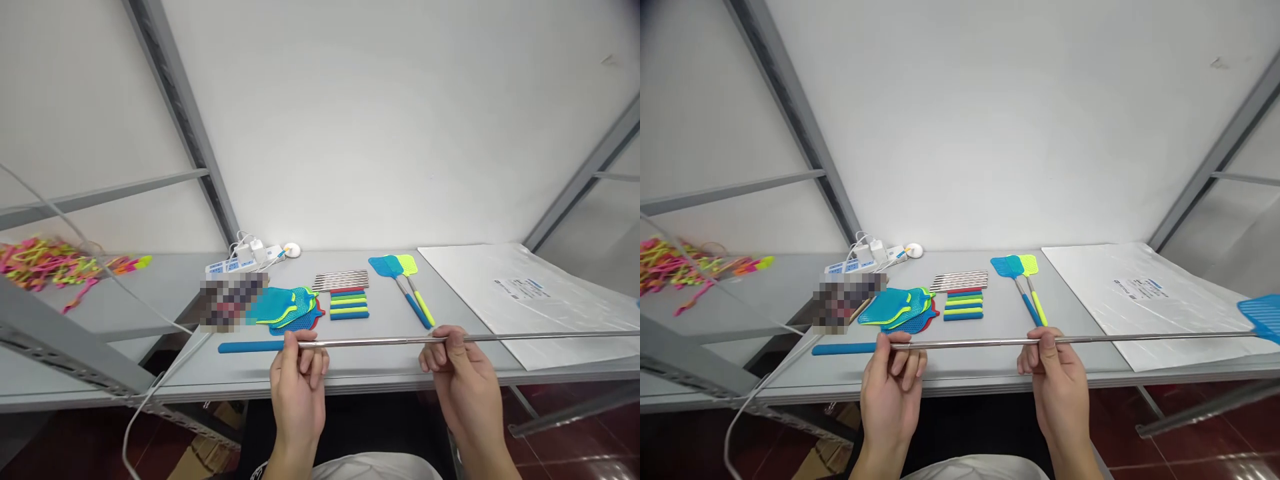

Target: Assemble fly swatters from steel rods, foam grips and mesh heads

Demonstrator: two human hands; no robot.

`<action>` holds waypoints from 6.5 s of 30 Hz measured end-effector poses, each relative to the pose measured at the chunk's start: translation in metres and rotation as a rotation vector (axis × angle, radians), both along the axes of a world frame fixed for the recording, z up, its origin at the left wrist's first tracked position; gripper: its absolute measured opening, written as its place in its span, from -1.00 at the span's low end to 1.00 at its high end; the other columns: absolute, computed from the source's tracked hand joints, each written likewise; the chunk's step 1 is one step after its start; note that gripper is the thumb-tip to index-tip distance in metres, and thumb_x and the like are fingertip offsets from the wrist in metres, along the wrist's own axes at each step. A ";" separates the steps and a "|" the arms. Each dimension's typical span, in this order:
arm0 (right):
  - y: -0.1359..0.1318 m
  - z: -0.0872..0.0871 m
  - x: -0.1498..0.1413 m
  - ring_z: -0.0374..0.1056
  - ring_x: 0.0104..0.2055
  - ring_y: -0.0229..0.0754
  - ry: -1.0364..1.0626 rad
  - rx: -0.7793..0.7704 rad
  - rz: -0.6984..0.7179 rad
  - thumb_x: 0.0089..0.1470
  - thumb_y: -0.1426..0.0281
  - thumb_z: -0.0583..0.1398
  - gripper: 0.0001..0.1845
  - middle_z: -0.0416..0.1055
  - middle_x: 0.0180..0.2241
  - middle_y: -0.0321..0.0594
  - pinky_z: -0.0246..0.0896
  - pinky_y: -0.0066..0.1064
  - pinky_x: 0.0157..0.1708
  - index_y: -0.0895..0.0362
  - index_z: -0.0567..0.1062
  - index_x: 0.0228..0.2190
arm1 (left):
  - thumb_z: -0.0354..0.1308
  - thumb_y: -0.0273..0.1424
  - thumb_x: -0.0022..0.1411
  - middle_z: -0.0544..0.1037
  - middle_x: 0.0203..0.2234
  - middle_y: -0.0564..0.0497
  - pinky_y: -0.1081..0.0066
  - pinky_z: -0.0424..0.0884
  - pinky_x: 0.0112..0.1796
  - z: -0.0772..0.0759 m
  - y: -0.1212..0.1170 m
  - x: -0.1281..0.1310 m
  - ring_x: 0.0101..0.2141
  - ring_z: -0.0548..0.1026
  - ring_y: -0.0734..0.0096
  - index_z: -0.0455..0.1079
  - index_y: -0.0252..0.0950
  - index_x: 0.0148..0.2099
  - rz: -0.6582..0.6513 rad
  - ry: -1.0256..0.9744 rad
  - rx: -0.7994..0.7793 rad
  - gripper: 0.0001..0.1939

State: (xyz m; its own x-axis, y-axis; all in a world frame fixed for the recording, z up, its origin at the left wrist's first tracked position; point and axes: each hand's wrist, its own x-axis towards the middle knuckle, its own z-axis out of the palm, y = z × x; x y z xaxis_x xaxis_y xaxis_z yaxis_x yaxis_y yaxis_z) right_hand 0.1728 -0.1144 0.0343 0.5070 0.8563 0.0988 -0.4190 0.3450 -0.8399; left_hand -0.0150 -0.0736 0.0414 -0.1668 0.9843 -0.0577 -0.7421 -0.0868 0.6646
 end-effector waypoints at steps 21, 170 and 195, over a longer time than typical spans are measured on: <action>0.004 0.003 0.022 0.07 -0.55 -0.35 0.022 0.051 -0.103 0.14 0.17 0.29 -0.74 0.10 -0.59 -0.43 0.09 -0.47 -0.54 0.09 0.45 -0.42 | 0.22 -0.17 0.25 0.28 -0.54 0.08 0.57 0.04 -0.62 -0.003 0.028 -0.074 -0.59 0.15 0.59 0.43 -0.34 -0.46 0.110 0.449 0.122 -0.64; 0.119 0.020 0.111 0.46 -0.28 0.11 -1.510 -1.006 0.033 0.29 0.20 -0.03 -0.59 0.56 -0.31 -0.04 0.12 -0.25 -0.38 0.11 0.38 0.04 | 0.15 -0.57 0.24 0.42 -0.13 -0.11 0.23 0.35 -0.09 -0.026 0.078 -0.027 -0.12 0.43 0.18 0.46 -0.22 -0.11 0.154 1.614 0.602 -0.78; 0.313 0.018 -0.004 0.43 -0.21 -0.09 -1.853 -0.034 0.851 0.24 0.24 0.09 -0.70 0.54 -0.16 -0.14 0.23 -0.36 -0.26 0.08 0.58 -0.21 | 0.22 -0.39 0.25 0.43 0.02 -0.07 0.13 0.28 -0.17 -0.039 0.056 -0.001 -0.09 0.36 0.10 0.44 -0.12 0.02 0.106 1.997 0.425 -0.72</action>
State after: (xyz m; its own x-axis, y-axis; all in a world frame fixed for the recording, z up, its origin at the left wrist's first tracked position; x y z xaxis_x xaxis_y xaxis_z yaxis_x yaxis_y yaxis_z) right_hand 0.1692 0.1982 0.0525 -0.6100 0.7864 -0.0975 0.7574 0.5426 -0.3633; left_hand -0.0164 -0.0176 0.0026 0.2601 0.8681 0.4228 0.8582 -0.4085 0.3109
